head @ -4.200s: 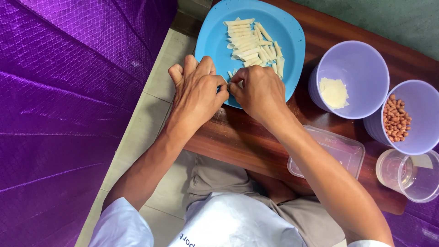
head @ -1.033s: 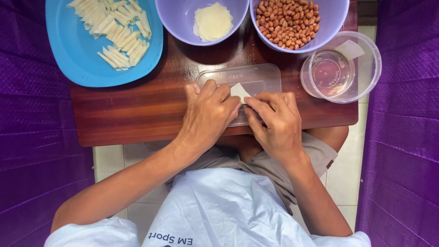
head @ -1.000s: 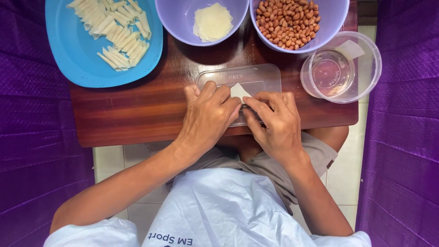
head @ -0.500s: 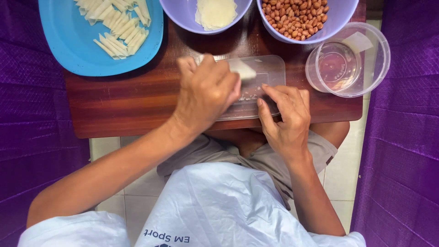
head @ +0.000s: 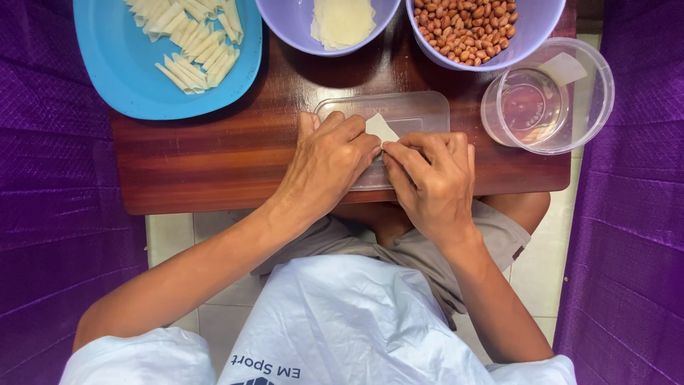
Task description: Manually wrapping individual peanuts in small square wrappers to prepare snacks, then placing them on a plate.
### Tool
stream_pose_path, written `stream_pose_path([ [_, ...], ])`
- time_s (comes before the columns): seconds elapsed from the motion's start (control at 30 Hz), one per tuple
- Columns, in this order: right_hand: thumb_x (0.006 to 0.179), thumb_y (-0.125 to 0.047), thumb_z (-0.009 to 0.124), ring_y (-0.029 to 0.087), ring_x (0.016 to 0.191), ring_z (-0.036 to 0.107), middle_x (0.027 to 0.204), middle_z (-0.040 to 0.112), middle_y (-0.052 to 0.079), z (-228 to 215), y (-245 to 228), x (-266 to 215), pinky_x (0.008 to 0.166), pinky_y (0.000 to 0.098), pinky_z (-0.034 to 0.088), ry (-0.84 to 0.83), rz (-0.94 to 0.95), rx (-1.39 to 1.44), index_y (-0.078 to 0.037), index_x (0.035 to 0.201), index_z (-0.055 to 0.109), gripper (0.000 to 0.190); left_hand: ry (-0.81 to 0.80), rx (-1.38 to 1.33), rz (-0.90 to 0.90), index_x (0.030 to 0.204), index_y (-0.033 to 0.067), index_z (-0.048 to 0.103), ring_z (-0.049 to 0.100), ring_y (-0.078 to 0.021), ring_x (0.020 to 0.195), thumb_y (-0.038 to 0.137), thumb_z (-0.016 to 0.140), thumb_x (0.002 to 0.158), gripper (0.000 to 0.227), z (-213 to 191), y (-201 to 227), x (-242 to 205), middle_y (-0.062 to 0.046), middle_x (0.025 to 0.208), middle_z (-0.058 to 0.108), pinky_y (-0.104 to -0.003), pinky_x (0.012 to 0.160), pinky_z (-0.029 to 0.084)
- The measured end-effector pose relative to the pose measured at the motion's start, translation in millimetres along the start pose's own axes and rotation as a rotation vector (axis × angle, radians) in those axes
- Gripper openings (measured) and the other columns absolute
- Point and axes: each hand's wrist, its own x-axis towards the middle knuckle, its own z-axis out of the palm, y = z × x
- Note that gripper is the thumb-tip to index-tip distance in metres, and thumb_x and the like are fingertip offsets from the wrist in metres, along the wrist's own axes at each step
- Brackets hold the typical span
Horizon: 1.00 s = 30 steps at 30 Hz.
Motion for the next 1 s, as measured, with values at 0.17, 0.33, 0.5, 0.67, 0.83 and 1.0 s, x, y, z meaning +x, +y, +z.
stream_pose_path([
  [0.17,0.097,-0.016,0.080,0.022,0.090,0.056,0.095,0.065,0.000,1,5,5,0.072,0.0351,0.039,-0.055,-0.011,-0.062,-0.015,0.098,0.079,0.002,-0.040,-0.093,-0.051,0.090,0.0144,0.068,0.054,-0.0219,0.081,0.022,0.061,0.100,0.015,1,-5,1,-0.001,0.081,0.052,-0.039,0.077,0.030],
  [0.33,0.101,-0.023,0.076,0.022,0.092,0.056,0.096,0.064,0.000,-3,6,14,0.073,0.0349,0.037,-0.105,-0.030,-0.124,-0.018,0.102,0.078,0.005,-0.063,-0.156,-0.110,0.092,0.0163,0.070,0.057,-0.0224,0.081,0.026,0.063,0.099,0.014,-1,-10,3,-0.001,0.081,0.054,-0.039,0.078,0.032],
  [0.5,0.097,-0.020,0.076,0.020,0.095,0.055,0.098,0.063,-0.002,-6,10,21,0.075,0.0345,0.037,-0.183,-0.093,-0.140,-0.019,0.097,0.077,0.001,-0.069,-0.202,-0.154,0.093,0.0177,0.072,0.059,-0.0222,0.083,0.027,0.066,0.098,0.012,1,-15,2,-0.001,0.081,0.056,-0.039,0.078,0.035],
  [0.67,0.097,-0.020,0.075,0.024,0.095,0.055,0.097,0.063,0.000,-9,15,27,0.074,0.0371,0.039,-0.247,-0.074,-0.061,-0.018,0.096,0.076,0.003,-0.057,-0.191,-0.176,0.097,0.0190,0.071,0.059,-0.0215,0.083,0.028,0.063,0.100,0.013,0,-12,-2,-0.001,0.082,0.055,-0.039,0.078,0.035],
  [0.83,0.096,-0.019,0.076,0.026,0.093,0.056,0.095,0.062,0.001,-3,18,29,0.073,0.0375,0.038,-0.284,0.006,0.026,-0.015,0.092,0.075,0.006,-0.026,-0.196,-0.196,0.096,0.0179,0.071,0.059,-0.0212,0.084,0.027,0.065,0.098,0.011,4,-11,-7,-0.001,0.083,0.056,-0.038,0.078,0.035],
  [1.0,0.097,-0.018,0.074,0.023,0.094,0.054,0.096,0.060,-0.001,-5,10,31,0.072,0.0369,0.037,-0.249,-0.078,-0.102,-0.019,0.096,0.075,0.002,-0.021,-0.206,-0.198,0.095,0.0174,0.071,0.059,-0.0213,0.083,0.026,0.065,0.098,0.011,5,-12,-5,-0.001,0.081,0.055,-0.038,0.078,0.035],
])
